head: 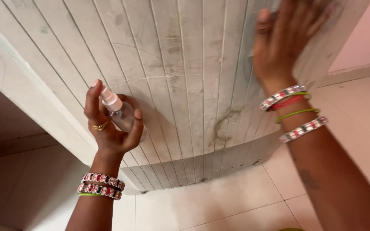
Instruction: The person cleans a vertical wall surface with vertical grooves using a spray bottle and a cloth. They repeatedly spray liquid onto the wall and wipe the surface with the cloth, focusing on removing visible stains and dirt.
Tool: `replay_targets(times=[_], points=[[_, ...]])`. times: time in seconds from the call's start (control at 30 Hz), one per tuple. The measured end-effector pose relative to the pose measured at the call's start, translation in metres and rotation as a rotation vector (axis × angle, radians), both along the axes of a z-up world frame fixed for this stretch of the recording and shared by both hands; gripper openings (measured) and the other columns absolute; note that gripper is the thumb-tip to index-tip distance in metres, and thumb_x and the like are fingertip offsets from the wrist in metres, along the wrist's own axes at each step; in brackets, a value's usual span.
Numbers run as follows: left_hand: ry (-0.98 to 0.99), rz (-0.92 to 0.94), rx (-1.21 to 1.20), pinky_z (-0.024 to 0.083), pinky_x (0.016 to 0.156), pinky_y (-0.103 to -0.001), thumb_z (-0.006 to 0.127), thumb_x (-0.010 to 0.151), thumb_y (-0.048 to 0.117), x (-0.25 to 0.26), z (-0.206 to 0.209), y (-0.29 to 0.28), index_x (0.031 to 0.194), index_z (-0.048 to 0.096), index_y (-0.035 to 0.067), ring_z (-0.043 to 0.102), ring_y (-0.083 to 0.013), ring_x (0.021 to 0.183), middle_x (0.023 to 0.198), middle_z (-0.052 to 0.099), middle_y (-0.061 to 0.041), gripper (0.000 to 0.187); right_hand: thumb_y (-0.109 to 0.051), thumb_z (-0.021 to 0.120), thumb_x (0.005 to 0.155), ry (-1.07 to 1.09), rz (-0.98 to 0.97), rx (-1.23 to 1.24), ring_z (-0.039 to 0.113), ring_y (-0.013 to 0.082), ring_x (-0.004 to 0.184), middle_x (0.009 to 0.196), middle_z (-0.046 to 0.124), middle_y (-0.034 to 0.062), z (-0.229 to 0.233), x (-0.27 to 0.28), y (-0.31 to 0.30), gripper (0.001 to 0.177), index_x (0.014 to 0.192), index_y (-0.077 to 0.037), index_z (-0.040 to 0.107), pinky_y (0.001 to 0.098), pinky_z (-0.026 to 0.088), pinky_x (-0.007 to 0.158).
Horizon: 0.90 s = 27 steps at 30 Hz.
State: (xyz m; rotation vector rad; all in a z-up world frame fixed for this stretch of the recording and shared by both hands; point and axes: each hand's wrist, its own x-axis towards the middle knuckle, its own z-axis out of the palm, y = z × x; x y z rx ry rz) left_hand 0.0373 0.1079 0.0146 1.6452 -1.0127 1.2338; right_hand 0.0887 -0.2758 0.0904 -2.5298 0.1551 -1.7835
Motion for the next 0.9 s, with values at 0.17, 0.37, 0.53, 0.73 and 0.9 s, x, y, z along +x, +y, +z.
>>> replay_targets(times=[0.17,0.37,0.53,0.73,0.9], points=[[-0.058,-0.004,-0.089,0.057,0.075,-0.029,0.071,0.097,0.006,0.014,-0.009,-0.003,0.16,0.016,0.015,0.063,-0.0188,0.085,0.159,0.026,-0.006,0.083,-0.068,0.021,0.109,-0.069,0.183,-0.367,0.009,0.0393,0.158,0.172,0.012,0.0073,-0.035,-0.023,0.115,0.072,0.168,-0.028,0.023,0.0733,0.006,0.123],[-0.051,0.01,-0.151,0.056,0.076,-0.03,0.071,0.098,0.007,0.018,-0.014,-0.007,0.159,0.017,0.014,0.062,-0.0216,0.087,0.163,0.023,-0.004,0.082,-0.056,0.047,0.113,-0.045,0.446,-0.758,0.008,0.0287,0.161,0.175,0.016,0.0002,-0.147,-0.047,0.149,0.061,0.168,-0.034,0.031,0.0692,0.004,0.121],[-0.012,0.083,-0.096,0.048,0.074,-0.03,0.071,0.101,0.008,0.01,-0.009,-0.007,0.159,0.015,0.014,0.063,-0.0174,0.08,0.158,0.036,0.0,0.081,-0.057,0.05,0.11,0.152,0.462,-0.977,0.012,0.0213,0.161,0.176,0.022,-0.0063,-0.215,-0.066,0.11,0.063,0.168,-0.037,0.035,0.0586,0.002,0.124],[-0.019,0.08,-0.086,0.054,0.077,-0.031,0.071,0.1,0.008,0.007,-0.004,-0.009,0.157,0.017,0.015,0.068,-0.018,0.081,0.161,0.028,-0.006,0.078,-0.045,0.051,0.105,0.239,0.346,-0.547,0.021,0.0467,0.15,0.164,0.026,0.0197,-0.139,-0.045,0.054,0.057,0.152,-0.014,0.042,0.0872,0.024,0.101],[-0.019,0.038,-0.108,0.053,0.075,-0.03,0.07,0.1,0.007,0.008,-0.005,-0.009,0.158,0.016,0.016,0.067,-0.019,0.083,0.16,0.031,-0.005,0.08,-0.063,0.018,0.112,0.006,0.162,-0.194,0.008,0.0448,0.159,0.172,0.009,0.0166,-0.014,-0.026,0.058,0.071,0.169,-0.022,0.018,0.0731,0.007,0.122]])
